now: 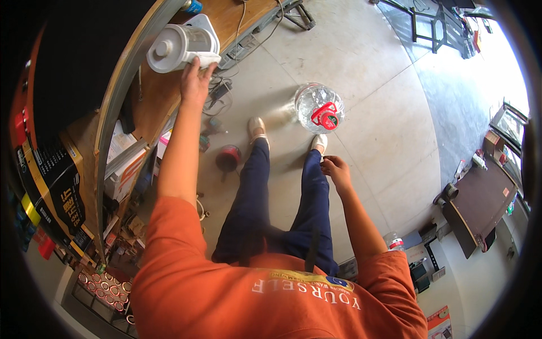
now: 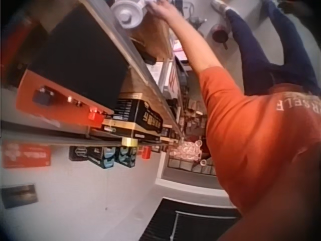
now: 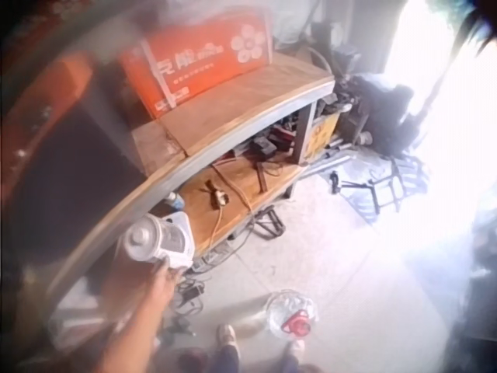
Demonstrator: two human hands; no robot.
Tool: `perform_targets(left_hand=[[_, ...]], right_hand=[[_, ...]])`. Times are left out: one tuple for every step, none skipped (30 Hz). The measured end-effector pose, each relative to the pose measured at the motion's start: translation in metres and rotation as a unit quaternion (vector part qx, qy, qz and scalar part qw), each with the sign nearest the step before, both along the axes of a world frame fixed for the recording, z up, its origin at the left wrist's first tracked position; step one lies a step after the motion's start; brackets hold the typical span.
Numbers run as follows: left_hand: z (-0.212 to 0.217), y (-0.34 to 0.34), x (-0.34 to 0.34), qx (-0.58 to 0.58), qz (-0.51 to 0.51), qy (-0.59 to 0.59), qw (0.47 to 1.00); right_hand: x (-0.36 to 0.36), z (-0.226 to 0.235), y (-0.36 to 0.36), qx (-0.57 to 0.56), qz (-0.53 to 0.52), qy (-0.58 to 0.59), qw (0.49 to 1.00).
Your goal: The person pours water from a large plastic bottle into a glass kettle, then places the kettle on its base. They walk outside and sweep the concrete area with a broom, moving debris toward the entrance.
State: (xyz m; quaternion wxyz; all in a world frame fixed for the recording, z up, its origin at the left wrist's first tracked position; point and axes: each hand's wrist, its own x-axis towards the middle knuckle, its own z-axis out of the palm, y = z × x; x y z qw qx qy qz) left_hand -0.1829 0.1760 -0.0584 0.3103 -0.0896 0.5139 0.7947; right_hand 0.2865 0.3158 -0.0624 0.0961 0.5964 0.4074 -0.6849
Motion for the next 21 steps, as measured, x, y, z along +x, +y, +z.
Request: perform_targets(left_hand=[[0.006, -0.004, 0.014, 0.004, -0.001, -0.006, 1.0], [0.011, -0.009, 0.029, 0.009, -0.001, -0.011, 1.0], [0.014, -0.013, 0.046, -0.003, -0.013, -0.035, 0.999], [0.016, -0.019, 0.066, -0.004, -0.026, -0.052, 0.998], [0.016, -0.026, 0.088, 0.004, -0.043, -0.047, 0.998], [0.016, -0.035, 0.114, -0.082, -0.112, 0.049, 0.989], [0.015, -0.043, 0.14, -0.106, -0.155, 0.104, 0.977], [0.011, -0.047, 0.165, -0.063, -0.11, 0.013, 0.992], [0.008, -0.052, 0.191, -0.106, -0.109, -0.024, 0.988], [0.003, -0.058, 0.217, -0.087, -0.072, -0.106, 0.988], [-0.002, -0.062, 0.242, -0.084, -0.076, -0.102, 0.988], [-0.011, -0.064, 0.265, -0.096, -0.07, -0.105, 0.987], [-0.018, -0.069, 0.287, -0.092, -0.061, -0.129, 0.985], [-0.026, -0.075, 0.308, -0.077, -0.051, -0.144, 0.985], [-0.035, -0.079, 0.329, -0.08, -0.05, -0.158, 0.983], [-0.044, -0.084, 0.344, -0.059, -0.046, -0.151, 0.986], [-0.055, -0.089, 0.357, -0.083, -0.088, -0.156, 0.98], [-0.064, -0.096, 0.368, -0.165, -0.158, -0.136, 0.964], [-0.074, -0.099, 0.381, -0.172, -0.15, -0.1, 0.969], [-0.084, -0.099, 0.395, -0.189, -0.146, -0.097, 0.966], [-0.096, -0.102, 0.403, -0.225, -0.156, -0.031, 0.961]], right_hand=[[-0.009, 0.006, -0.001, 0.017, 0.028, 0.012, 0.999], [-0.021, 0.012, -0.003, 0.035, 0.057, 0.024, 0.997], [-0.034, 0.018, -0.003, 0.051, 0.085, 0.029, 0.995], [-0.047, 0.026, -0.004, 0.081, 0.113, 0.058, 0.989], [-0.061, 0.035, -0.004, 0.107, 0.14, 0.079, 0.981], [-0.075, 0.044, -0.006, 0.131, 0.166, 0.106, 0.972], [-0.088, 0.052, -0.008, 0.175, 0.195, 0.129, 0.956], [-0.103, 0.059, -0.009, 0.217, 0.221, 0.159, 0.937], [-0.117, 0.064, -0.011, 0.259, 0.246, 0.19, 0.914], [-0.129, 0.067, -0.013, 0.283, 0.278, 0.213, 0.893], [-0.14, 0.068, -0.015, 0.306, 0.311, 0.235, 0.869], [-0.148, 0.067, -0.019, 0.331, 0.336, 0.268, 0.84], [-0.152, 0.065, -0.025, 0.334, 0.372, 0.262, 0.826], [-0.155, 0.06, -0.031, 0.351, 0.392, 0.289, 0.799], [-0.157, 0.052, -0.037, 0.363, 0.434, 0.279, 0.776], [-0.159, 0.042, -0.044, 0.368, 0.477, 0.259, 0.755], [-0.154, 0.032, -0.051, 0.381, 0.511, 0.245, 0.731], [-0.149, 0.02, -0.058, 0.397, 0.54, 0.233, 0.705], [-0.145, 0.006, -0.066, 0.368, 0.571, 0.209, 0.704], [-0.139, -0.009, -0.072, 0.378, 0.579, 0.206, 0.692], [-0.132, -0.024, -0.08, 0.383, 0.592, 0.195, 0.682]])
